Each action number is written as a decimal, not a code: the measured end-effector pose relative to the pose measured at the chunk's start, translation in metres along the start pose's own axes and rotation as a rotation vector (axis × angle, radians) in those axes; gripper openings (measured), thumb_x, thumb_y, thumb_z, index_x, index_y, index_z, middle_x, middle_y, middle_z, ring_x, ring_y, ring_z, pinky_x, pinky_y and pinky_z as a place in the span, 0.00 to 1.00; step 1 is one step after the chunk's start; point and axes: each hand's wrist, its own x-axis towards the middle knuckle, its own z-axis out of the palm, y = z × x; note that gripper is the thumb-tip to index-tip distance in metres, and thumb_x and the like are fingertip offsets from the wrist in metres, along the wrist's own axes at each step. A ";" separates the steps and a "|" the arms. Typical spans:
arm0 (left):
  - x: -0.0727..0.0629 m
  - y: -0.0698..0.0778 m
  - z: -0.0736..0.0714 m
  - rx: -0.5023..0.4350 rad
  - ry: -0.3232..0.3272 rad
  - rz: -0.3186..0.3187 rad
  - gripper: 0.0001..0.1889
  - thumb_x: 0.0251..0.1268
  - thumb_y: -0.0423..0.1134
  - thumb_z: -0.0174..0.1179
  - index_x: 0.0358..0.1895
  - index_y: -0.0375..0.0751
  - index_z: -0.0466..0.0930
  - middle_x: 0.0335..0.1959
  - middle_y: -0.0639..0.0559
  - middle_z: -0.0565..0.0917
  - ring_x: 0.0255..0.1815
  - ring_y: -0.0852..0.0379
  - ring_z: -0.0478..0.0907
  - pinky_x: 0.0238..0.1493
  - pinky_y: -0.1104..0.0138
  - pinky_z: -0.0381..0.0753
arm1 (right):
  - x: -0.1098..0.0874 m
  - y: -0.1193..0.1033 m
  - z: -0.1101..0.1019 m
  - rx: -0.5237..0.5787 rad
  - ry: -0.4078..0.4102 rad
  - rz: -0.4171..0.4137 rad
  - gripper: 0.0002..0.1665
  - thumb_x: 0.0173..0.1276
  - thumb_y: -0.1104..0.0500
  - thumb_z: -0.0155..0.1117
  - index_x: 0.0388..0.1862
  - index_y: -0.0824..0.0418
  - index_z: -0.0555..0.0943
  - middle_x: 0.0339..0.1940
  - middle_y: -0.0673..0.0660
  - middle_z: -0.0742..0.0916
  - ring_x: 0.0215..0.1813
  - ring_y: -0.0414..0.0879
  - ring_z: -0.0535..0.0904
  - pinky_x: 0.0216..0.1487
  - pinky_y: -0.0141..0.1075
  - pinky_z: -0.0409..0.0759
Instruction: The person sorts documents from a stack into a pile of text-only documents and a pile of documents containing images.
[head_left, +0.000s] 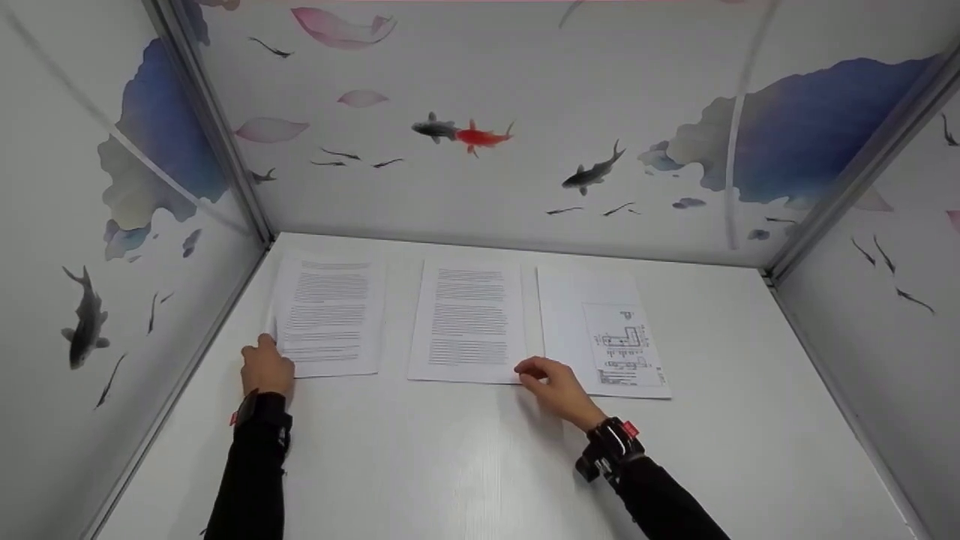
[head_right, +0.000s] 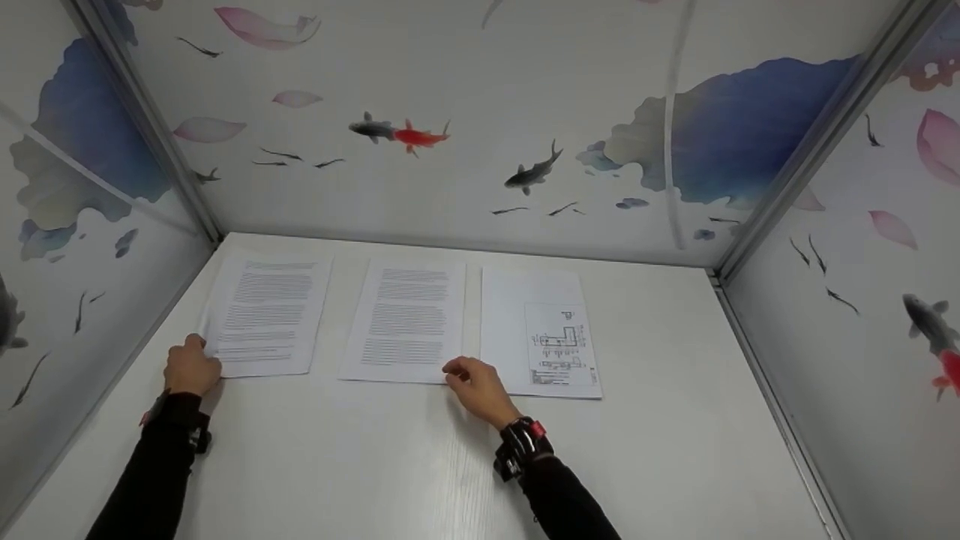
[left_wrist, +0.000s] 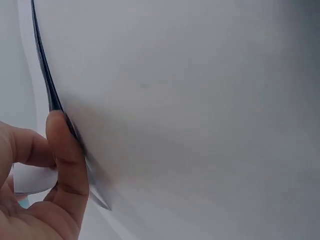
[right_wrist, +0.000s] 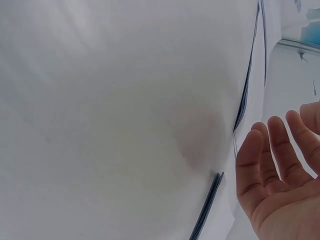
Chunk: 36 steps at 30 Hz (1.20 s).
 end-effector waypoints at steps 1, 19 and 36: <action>0.000 -0.001 0.000 -0.002 -0.015 -0.013 0.18 0.67 0.27 0.42 0.57 0.21 0.66 0.49 0.20 0.72 0.48 0.25 0.75 0.44 0.43 0.75 | 0.000 0.000 0.000 0.002 -0.003 -0.001 0.10 0.72 0.59 0.60 0.49 0.59 0.83 0.48 0.55 0.87 0.50 0.46 0.80 0.54 0.44 0.76; -0.015 -0.006 -0.020 -0.191 -0.068 -0.202 0.26 0.64 0.30 0.42 0.64 0.18 0.58 0.60 0.20 0.69 0.57 0.26 0.71 0.54 0.42 0.73 | -0.001 -0.010 0.013 0.041 -0.081 -0.073 0.11 0.73 0.58 0.59 0.48 0.62 0.83 0.47 0.57 0.88 0.49 0.48 0.81 0.52 0.43 0.77; -0.013 0.022 -0.019 -0.965 -0.214 -0.212 0.24 0.75 0.28 0.36 0.72 0.31 0.59 0.61 0.36 0.74 0.36 0.60 0.82 0.45 0.64 0.85 | 0.011 -0.025 0.041 0.324 -0.158 0.029 0.17 0.76 0.57 0.54 0.51 0.70 0.80 0.39 0.62 0.87 0.38 0.50 0.86 0.37 0.36 0.84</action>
